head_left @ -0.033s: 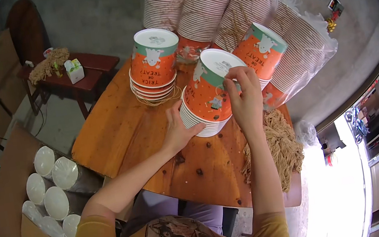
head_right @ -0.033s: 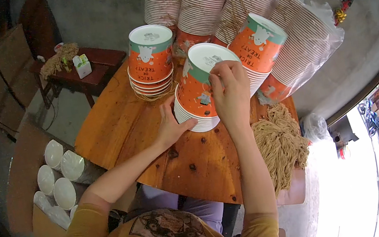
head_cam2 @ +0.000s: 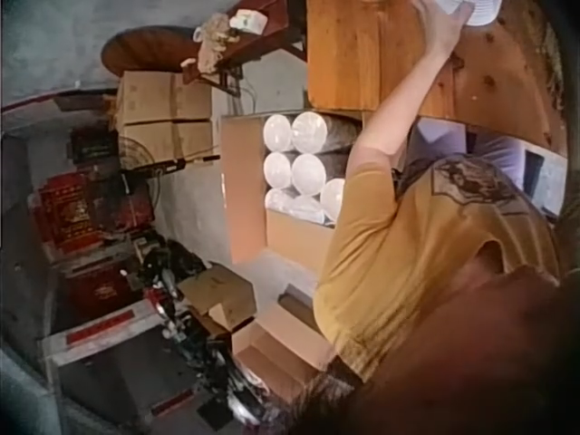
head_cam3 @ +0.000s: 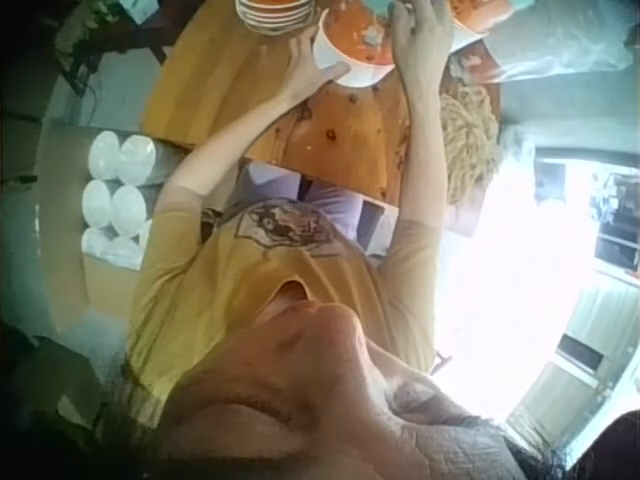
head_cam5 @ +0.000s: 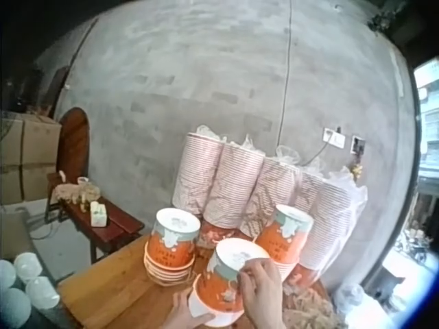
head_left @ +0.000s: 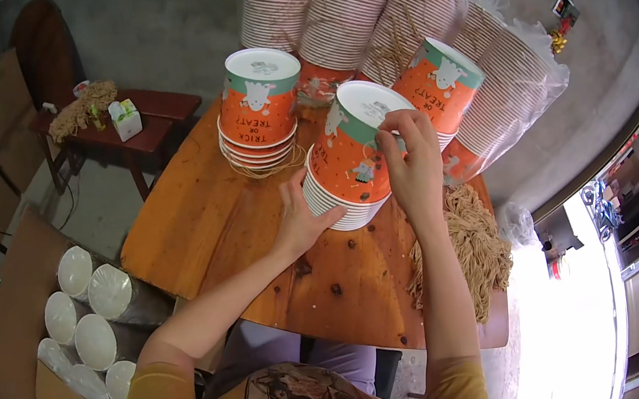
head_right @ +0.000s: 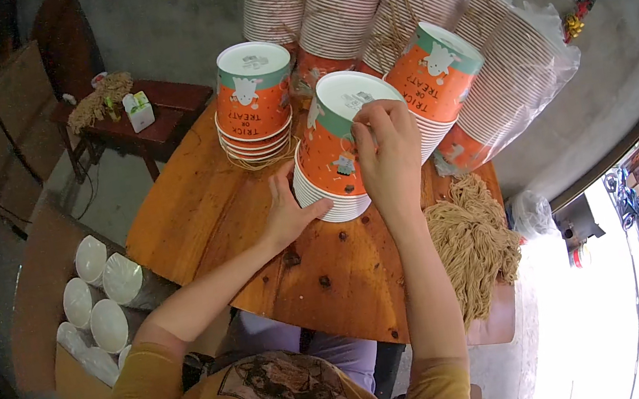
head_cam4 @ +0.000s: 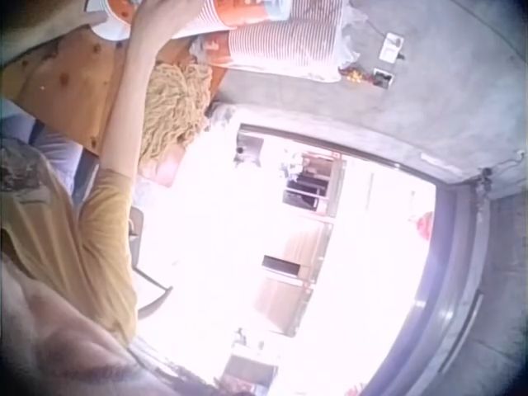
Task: Threading a string through holes in paper buckets to create handles.
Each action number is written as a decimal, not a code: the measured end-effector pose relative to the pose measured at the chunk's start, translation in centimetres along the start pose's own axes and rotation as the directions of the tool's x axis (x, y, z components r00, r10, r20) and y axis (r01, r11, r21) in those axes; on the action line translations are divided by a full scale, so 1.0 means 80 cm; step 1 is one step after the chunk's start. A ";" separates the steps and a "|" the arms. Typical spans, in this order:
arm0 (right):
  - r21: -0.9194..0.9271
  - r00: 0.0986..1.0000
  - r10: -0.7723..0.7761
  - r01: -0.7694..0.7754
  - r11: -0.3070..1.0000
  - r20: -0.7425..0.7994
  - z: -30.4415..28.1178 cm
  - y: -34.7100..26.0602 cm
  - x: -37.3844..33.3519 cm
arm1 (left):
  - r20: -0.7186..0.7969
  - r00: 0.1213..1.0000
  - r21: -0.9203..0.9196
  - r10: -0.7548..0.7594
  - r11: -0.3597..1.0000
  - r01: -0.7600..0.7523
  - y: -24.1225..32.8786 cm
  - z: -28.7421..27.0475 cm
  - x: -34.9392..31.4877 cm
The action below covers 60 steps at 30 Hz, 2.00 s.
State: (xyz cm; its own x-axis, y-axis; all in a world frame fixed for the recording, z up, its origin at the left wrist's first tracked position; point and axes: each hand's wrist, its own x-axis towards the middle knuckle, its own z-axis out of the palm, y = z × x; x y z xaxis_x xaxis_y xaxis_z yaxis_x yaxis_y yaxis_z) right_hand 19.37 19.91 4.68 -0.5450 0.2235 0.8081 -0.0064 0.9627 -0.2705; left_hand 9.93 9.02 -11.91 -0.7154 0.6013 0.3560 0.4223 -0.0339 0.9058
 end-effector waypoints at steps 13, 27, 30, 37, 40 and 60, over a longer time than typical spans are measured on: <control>0.027 1.000 0.022 -0.022 0.999 -0.016 -0.013 0.008 0.018 | 0.027 0.999 0.100 -0.021 0.995 0.018 -0.009 0.002 0.015; 0.443 0.905 0.281 -0.119 0.889 -0.320 -0.127 0.000 0.034 | -0.092 0.896 0.189 0.434 0.891 -0.412 0.074 -0.013 -0.001; 0.483 0.804 0.424 -0.199 0.852 -0.416 -0.164 -0.013 -0.019 | -0.014 0.773 -0.010 0.634 0.773 -0.634 0.154 -0.003 -0.012; 0.880 0.517 0.827 -0.260 0.397 -0.220 -0.175 -0.032 -0.166 | 0.203 0.772 -0.508 0.602 0.739 -0.443 0.170 0.027 -0.072; 0.861 0.465 0.863 -0.339 0.378 -0.196 -0.171 -0.048 -0.220 | 0.538 0.826 -0.695 0.168 0.643 0.322 0.187 0.016 -0.099; 0.020 0.884 0.434 -0.437 0.899 -0.175 -0.111 -0.063 -0.271 | 0.721 0.682 -0.293 -0.125 0.836 0.463 0.207 -0.047 -0.110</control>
State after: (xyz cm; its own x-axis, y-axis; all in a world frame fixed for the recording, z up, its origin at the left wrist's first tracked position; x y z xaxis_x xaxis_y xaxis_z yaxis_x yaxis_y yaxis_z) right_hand 38.63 11.57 -6.81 -0.3378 0.6417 0.6886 0.2155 0.7648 -0.6071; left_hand 21.08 0.17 0.83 -0.1393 0.9896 -0.0361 -0.1414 0.0162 0.9898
